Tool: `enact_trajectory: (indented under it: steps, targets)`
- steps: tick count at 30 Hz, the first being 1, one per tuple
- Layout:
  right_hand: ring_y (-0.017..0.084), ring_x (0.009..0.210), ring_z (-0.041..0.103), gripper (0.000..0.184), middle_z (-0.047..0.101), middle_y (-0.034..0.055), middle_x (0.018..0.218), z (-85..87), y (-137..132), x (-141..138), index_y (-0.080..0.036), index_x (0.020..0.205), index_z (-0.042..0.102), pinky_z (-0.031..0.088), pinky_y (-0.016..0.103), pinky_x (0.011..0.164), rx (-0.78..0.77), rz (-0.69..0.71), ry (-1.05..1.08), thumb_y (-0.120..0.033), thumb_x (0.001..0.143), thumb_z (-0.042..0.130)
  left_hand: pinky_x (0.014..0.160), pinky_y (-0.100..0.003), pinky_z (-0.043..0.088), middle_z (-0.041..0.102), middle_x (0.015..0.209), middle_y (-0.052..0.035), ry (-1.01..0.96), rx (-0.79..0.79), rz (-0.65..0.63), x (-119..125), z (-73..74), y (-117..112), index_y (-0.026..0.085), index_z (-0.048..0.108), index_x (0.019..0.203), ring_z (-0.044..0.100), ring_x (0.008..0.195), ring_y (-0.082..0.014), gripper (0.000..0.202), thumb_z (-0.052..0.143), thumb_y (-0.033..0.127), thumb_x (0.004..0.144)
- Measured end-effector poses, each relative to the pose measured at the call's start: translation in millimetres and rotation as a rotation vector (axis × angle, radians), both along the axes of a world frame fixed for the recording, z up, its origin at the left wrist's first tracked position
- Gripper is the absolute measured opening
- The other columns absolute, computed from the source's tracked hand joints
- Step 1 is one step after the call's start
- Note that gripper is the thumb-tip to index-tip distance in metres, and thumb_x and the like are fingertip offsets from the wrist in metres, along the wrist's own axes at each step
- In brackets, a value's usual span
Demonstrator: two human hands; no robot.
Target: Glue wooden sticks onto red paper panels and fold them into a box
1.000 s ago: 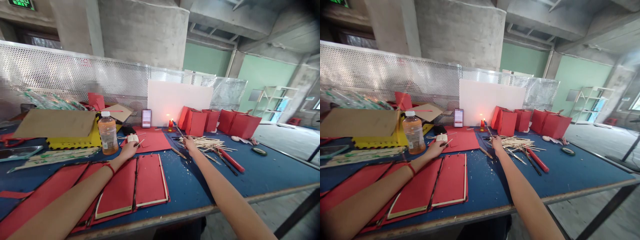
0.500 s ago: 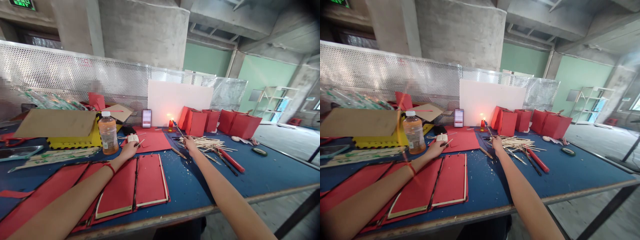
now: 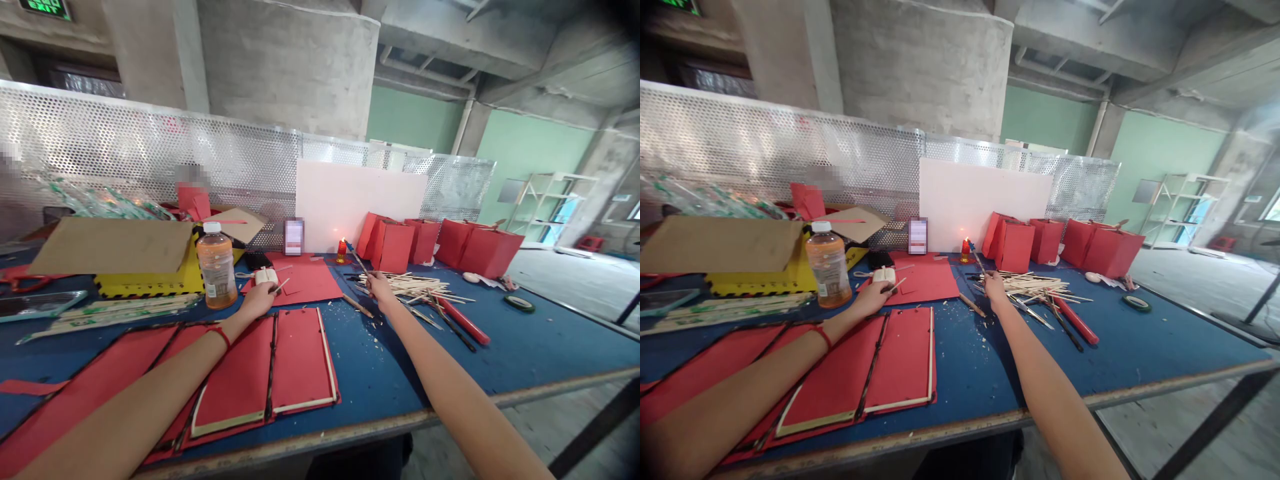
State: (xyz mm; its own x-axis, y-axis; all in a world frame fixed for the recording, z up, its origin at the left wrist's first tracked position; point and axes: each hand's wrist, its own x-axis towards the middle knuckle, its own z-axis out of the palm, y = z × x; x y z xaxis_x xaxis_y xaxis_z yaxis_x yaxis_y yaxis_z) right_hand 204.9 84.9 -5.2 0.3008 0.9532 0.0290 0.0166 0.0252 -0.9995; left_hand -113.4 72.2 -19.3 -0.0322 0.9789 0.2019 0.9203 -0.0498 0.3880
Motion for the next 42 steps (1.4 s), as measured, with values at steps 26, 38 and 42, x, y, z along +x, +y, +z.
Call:
enact_trajectory:
  steps: [26, 38, 42]
  targets:
    - [0.010, 0.054, 0.049, 0.030, 0.069, 0.0015, 0.080, 27.2, -21.7, -2.0, -0.019, 0.101, 0.059, 0.035, 0.019, 0.043, 0.388, 0.257, 0.028, -0.033, 0.074, 0.063, 0.085, -0.028, 0.046, 0.070, 0.112, -0.0104, -0.087, 0.044, 0.024, -3.2, -5.0, 5.9, 0.015, 0.067, 0.098, 0.064, 0.105, -0.0246, 0.023, 0.049, 0.021, 0.085]
    - [0.009, 0.042, 0.050, 0.028, 0.051, -0.0057, 0.047, 116.5, -100.6, -44.3, -0.018, 0.079, 0.062, 0.038, 0.022, 0.044, 1.079, -0.029, -0.185, -0.042, 0.092, 0.053, 0.077, -0.030, 0.046, 0.068, 0.100, -0.0095, -0.230, 0.118, 0.127, -3.5, -3.8, 2.4, 0.017, 0.059, 0.090, 0.063, 0.094, -0.0221, 0.015, 0.046, 0.013, 0.084]
    - [0.008, 0.035, 0.040, 0.031, 0.041, -0.0074, 0.044, 136.8, -107.7, -74.4, -0.021, 0.073, 0.053, 0.029, 0.022, 0.038, 1.120, -0.037, -0.218, -0.040, 0.096, 0.045, 0.080, -0.031, 0.046, 0.066, 0.109, -0.0134, -0.207, 0.111, 0.136, -1.7, -1.4, -2.3, 0.015, 0.054, 0.105, 0.063, 0.100, -0.0227, 0.025, 0.041, 0.008, 0.085]
